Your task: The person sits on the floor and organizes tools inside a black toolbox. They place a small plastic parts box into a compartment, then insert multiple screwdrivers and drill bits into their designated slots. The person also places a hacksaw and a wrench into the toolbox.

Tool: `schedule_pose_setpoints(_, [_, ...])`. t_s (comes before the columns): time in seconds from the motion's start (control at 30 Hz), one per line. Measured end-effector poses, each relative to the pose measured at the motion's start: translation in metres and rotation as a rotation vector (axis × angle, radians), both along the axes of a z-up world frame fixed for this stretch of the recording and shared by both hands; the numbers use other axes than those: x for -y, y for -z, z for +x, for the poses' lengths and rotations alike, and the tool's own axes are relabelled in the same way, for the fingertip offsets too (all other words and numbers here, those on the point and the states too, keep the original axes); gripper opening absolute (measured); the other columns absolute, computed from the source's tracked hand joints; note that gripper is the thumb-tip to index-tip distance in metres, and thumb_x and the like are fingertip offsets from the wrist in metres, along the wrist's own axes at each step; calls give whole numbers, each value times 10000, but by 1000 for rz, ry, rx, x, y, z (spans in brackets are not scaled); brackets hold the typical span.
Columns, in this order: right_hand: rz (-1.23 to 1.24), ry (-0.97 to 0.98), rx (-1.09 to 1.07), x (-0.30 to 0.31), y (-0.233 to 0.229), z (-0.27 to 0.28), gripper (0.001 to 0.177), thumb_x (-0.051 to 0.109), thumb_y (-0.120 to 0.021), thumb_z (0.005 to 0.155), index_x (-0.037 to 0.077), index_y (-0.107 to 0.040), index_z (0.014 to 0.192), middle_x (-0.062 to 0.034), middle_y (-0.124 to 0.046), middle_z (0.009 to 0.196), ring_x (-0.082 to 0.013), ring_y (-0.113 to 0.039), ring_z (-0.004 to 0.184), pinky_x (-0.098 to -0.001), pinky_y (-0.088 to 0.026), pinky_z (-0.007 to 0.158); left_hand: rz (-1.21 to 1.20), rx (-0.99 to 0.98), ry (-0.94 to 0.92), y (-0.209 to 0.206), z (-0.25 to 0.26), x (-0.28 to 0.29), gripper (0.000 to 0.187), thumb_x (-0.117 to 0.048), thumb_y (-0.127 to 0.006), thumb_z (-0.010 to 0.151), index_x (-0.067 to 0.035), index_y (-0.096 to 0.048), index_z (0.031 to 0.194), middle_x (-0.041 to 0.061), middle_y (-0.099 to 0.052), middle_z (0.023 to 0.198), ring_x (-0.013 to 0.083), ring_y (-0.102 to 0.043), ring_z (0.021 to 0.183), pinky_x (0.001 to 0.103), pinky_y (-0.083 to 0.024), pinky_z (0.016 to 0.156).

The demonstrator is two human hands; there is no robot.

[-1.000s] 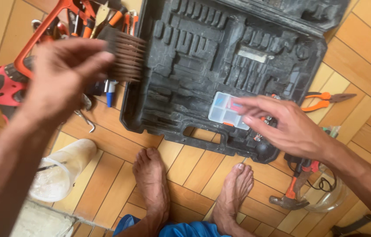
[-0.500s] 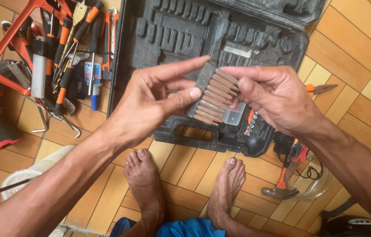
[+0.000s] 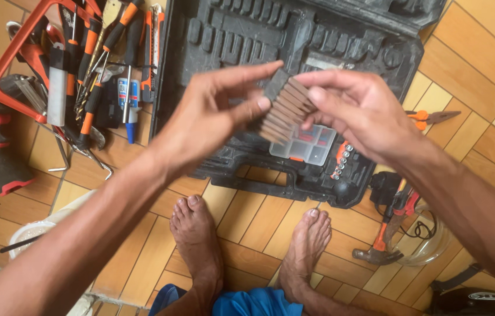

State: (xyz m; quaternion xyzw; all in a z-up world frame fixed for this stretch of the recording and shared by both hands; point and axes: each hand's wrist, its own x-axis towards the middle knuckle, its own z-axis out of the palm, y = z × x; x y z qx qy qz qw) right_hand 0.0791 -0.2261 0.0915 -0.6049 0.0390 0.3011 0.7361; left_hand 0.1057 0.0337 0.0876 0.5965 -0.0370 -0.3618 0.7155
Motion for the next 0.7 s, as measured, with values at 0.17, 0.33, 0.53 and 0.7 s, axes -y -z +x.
schedule_pose_setpoints(0.17, [-375,-145,-105,-23,22,31,500,188,-622,976,-45,-479,1395,-132,-711,1120,-203,-716,999,-329,-611,832,252,188,158,52,46,1,399,-15,-641,922,-87,-686,1312,105,-732,1189,163,-742,1008,327,-641,802])
schedule_pose_setpoints(0.33, [-593,-187,-12,-46,57,51,527,218,-630,994,8,-441,1440,-111,-726,977,-165,-696,891,-296,-597,766,342,472,200,93,86,4,183,-25,-718,894,-24,-751,1074,141,-772,1035,218,-746,958,355,-609,818])
schedule_pose_setpoints(0.53, [-740,-142,91,-57,90,56,316,203,-662,1001,-24,-618,1217,-80,-757,867,-142,-746,808,-294,-616,705,395,680,211,117,82,2,151,-11,-771,820,1,-752,970,163,-718,990,274,-724,921,388,-574,818])
schedule_pose_setpoints(0.7, [-873,-217,291,-57,95,47,205,166,-734,963,11,-729,1098,-89,-766,915,-167,-746,838,-316,-599,764,393,859,266,122,75,-14,149,-15,-783,846,4,-780,994,178,-675,979,349,-677,945,448,-536,812])
